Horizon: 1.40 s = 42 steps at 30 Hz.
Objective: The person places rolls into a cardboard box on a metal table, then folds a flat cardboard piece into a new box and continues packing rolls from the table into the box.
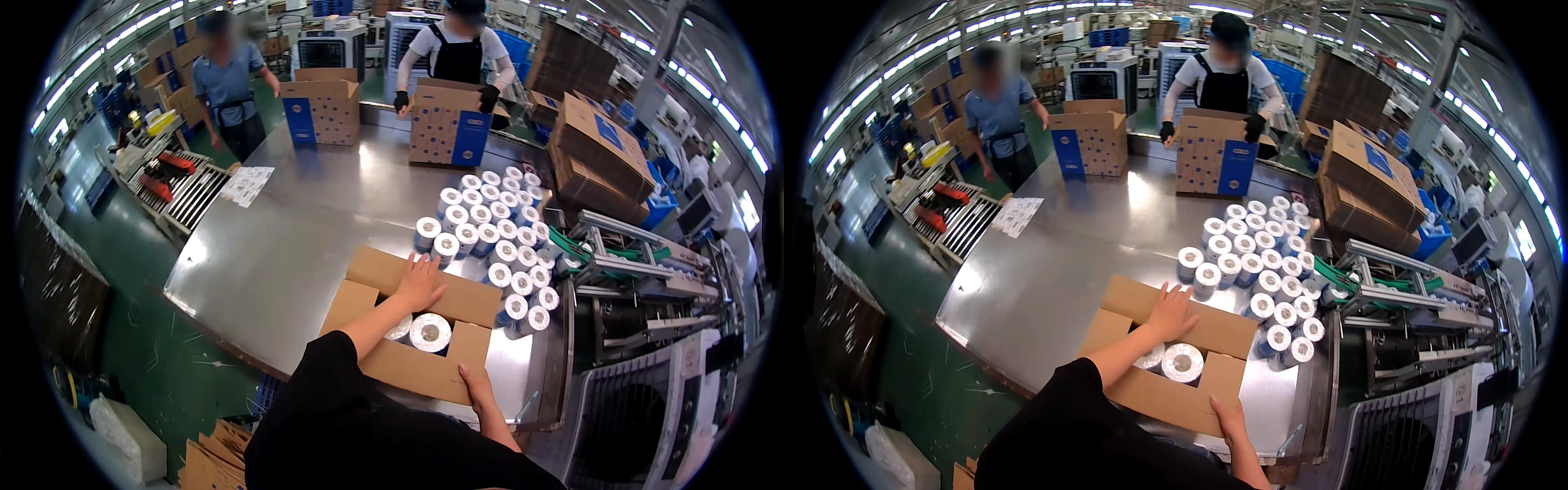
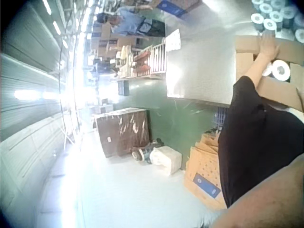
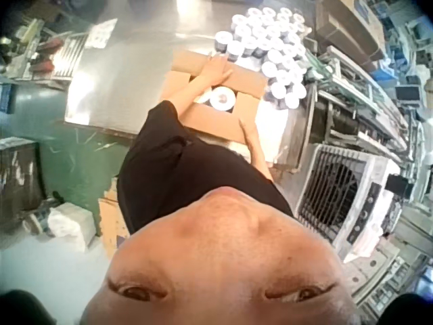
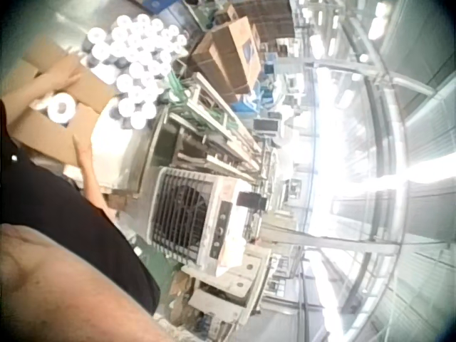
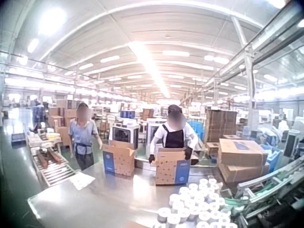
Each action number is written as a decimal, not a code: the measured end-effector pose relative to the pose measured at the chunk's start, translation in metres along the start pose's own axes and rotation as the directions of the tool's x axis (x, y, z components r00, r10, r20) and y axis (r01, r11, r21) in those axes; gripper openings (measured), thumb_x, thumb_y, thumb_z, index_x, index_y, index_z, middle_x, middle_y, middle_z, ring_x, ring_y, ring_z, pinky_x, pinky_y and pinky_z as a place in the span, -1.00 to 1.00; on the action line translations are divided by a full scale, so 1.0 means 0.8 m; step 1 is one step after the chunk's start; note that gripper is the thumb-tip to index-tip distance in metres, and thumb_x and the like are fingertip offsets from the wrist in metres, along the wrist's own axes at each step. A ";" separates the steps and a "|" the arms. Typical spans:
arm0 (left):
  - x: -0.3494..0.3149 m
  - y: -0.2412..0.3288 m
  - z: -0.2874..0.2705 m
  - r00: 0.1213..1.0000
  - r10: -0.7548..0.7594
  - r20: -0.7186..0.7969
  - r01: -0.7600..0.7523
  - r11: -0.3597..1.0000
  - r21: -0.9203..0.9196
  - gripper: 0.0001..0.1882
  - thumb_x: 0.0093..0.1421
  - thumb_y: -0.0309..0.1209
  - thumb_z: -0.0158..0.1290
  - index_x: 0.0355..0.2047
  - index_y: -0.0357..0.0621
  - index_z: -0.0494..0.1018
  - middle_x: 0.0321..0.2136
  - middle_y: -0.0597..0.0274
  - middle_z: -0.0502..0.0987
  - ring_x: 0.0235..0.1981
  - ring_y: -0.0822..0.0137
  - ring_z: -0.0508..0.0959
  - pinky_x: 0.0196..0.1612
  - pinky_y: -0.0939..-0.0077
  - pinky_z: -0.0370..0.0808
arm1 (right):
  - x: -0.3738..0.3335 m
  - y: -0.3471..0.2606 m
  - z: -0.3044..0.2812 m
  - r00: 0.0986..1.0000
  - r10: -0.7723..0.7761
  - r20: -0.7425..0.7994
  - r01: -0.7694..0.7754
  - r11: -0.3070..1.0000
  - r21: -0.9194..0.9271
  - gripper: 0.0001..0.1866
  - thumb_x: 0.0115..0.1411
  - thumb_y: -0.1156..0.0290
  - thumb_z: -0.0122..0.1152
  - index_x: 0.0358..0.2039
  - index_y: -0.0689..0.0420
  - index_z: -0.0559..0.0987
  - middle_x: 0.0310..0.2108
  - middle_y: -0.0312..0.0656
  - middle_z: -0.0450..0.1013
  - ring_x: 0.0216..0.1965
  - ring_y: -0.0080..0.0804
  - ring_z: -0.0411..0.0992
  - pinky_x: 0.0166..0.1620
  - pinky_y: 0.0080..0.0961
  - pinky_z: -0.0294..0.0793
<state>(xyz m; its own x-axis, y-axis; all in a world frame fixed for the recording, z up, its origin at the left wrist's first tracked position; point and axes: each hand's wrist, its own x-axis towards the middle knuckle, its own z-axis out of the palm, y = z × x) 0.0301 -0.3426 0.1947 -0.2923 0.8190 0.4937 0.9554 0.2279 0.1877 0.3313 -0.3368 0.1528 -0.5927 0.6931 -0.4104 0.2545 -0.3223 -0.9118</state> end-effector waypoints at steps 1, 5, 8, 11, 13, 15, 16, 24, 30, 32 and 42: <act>0.017 0.012 -0.014 0.984 -0.066 0.164 0.078 0.995 -0.065 -0.33 0.05 -0.12 0.03 0.06 -0.36 0.22 -0.22 -0.06 0.42 -0.05 0.09 0.35 0.16 0.11 0.10 | 0.004 -0.002 -0.004 0.998 0.057 0.006 -0.057 0.996 0.071 -0.39 0.04 0.24 0.30 0.04 0.24 0.31 -0.05 -0.11 0.38 -0.06 -0.33 0.38 0.00 -0.44 0.35; -0.011 0.082 -0.085 0.872 0.023 0.490 0.110 0.964 -0.241 -0.30 0.02 -0.05 0.05 0.04 -0.35 0.25 -0.23 -0.04 0.42 -0.08 0.05 0.36 0.13 -0.03 0.10 | 0.005 -0.017 0.005 0.996 0.094 -0.007 -0.093 0.986 0.137 -0.40 0.11 0.17 0.22 0.08 0.19 0.28 -0.03 -0.15 0.37 -0.04 -0.34 0.37 0.02 -0.42 0.35; -0.127 0.136 -0.099 0.917 0.052 0.395 0.015 0.986 -0.165 -0.17 -0.06 0.01 0.11 0.10 -0.30 0.21 0.06 -0.18 0.24 0.16 -0.03 0.17 0.17 -0.11 0.01 | 0.001 -0.053 0.050 0.937 0.107 0.334 -0.240 0.890 0.387 -0.33 0.15 0.01 0.11 0.17 0.08 0.18 0.08 -0.16 0.26 0.08 -0.28 0.27 0.05 -0.27 0.35; -0.152 0.126 -0.132 0.855 -0.139 0.500 0.177 0.984 -0.029 -0.07 -0.12 0.04 0.14 0.16 -0.28 0.12 0.22 -0.10 0.03 0.29 0.04 -0.05 0.20 -0.22 -0.12 | -0.005 -0.081 0.091 0.824 0.306 0.476 -0.364 0.931 0.032 -0.18 0.14 -0.11 0.04 0.28 -0.04 -0.03 0.27 -0.16 -0.07 0.27 -0.13 -0.06 0.07 -0.03 0.30; -0.162 0.070 -0.115 0.862 -0.241 0.446 0.272 0.962 -0.006 -0.02 -0.15 0.02 0.16 0.20 -0.22 0.05 0.25 0.03 0.00 0.31 0.12 -0.11 0.21 -0.29 -0.24 | -0.001 -0.079 0.102 0.764 0.305 0.568 -0.338 0.940 -0.051 -0.16 0.15 -0.07 0.05 0.29 0.04 -0.05 0.31 -0.13 -0.17 0.29 -0.15 -0.06 0.10 -0.06 0.26; -0.175 -0.008 -0.114 0.910 -0.198 0.363 0.210 0.978 0.009 -0.02 -0.18 -0.01 0.16 0.21 -0.17 0.05 0.26 0.08 0.00 0.32 0.16 -0.12 0.21 -0.32 -0.33 | -0.007 -0.081 0.121 0.746 0.180 0.640 -0.248 0.968 0.017 -0.33 0.23 0.07 -0.01 0.22 0.21 0.11 0.23 -0.07 0.05 0.21 -0.18 0.13 0.11 -0.16 0.28; -0.170 -0.053 -0.126 0.907 -0.152 0.393 0.158 0.987 0.018 -0.03 -0.16 0.02 0.13 0.23 -0.07 0.04 0.27 0.07 -0.02 0.33 0.14 -0.14 0.22 -0.30 -0.36 | -0.019 -0.098 0.131 0.735 0.159 0.659 -0.216 0.976 0.005 -0.40 0.25 0.13 -0.03 0.18 0.25 0.18 0.18 -0.06 0.17 0.16 -0.20 0.21 0.11 -0.19 0.29; -0.218 -0.172 -0.222 0.473 -0.758 -0.449 0.879 0.436 0.190 -0.06 -0.01 -0.17 0.15 0.26 -0.17 -0.12 0.26 0.09 -0.07 0.32 0.11 -0.17 0.28 -0.06 -0.26 | -0.075 -0.047 0.067 0.754 0.375 0.540 -0.217 0.917 -0.333 -0.53 0.19 0.21 0.12 -0.02 0.30 0.41 -0.15 -0.03 0.47 -0.16 -0.27 0.48 -0.09 -0.46 0.45; -0.504 -0.002 -0.197 0.363 -0.916 -0.168 0.882 0.280 0.379 -0.24 -0.08 -0.38 0.09 0.17 -0.19 0.11 0.21 0.08 0.05 0.29 0.06 -0.08 0.28 -0.06 -0.23 | -0.092 -0.005 0.020 0.828 0.353 0.437 -0.204 0.914 -0.352 -0.68 0.18 0.30 0.12 -0.14 0.27 0.47 -0.28 -0.12 0.51 -0.29 -0.38 0.51 -0.22 -0.55 0.47; -0.590 0.085 -0.203 0.165 -0.985 -0.047 0.880 0.125 0.459 -0.34 -0.01 -0.38 0.04 0.14 -0.22 0.17 0.21 0.06 0.06 0.29 0.04 -0.07 0.27 -0.08 -0.24 | -0.111 0.019 0.000 0.794 0.388 0.468 -0.210 0.898 -0.387 -0.69 0.18 0.30 0.12 -0.17 0.27 0.49 -0.30 -0.13 0.52 -0.30 -0.41 0.50 -0.23 -0.58 0.46; -0.745 0.322 -0.254 -0.050 -0.997 -0.054 0.859 -0.071 0.506 -0.41 0.22 -0.09 -0.17 0.21 0.00 0.10 0.24 0.17 0.06 0.30 0.15 -0.07 0.25 -0.13 -0.17 | -0.160 0.113 -0.034 0.617 0.483 0.622 0.091 0.741 -0.665 -0.75 0.14 0.34 0.18 -0.27 0.27 0.54 -0.42 -0.23 0.52 -0.35 -0.54 0.46 -0.24 -0.66 0.40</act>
<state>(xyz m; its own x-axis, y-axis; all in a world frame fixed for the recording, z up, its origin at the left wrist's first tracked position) 0.4425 -0.8792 0.1211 -0.9404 -0.2966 -0.1665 -0.2977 0.9545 -0.0189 0.4513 -0.4373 0.1225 -0.7181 -0.1294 -0.6838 0.6430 0.2527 -0.7230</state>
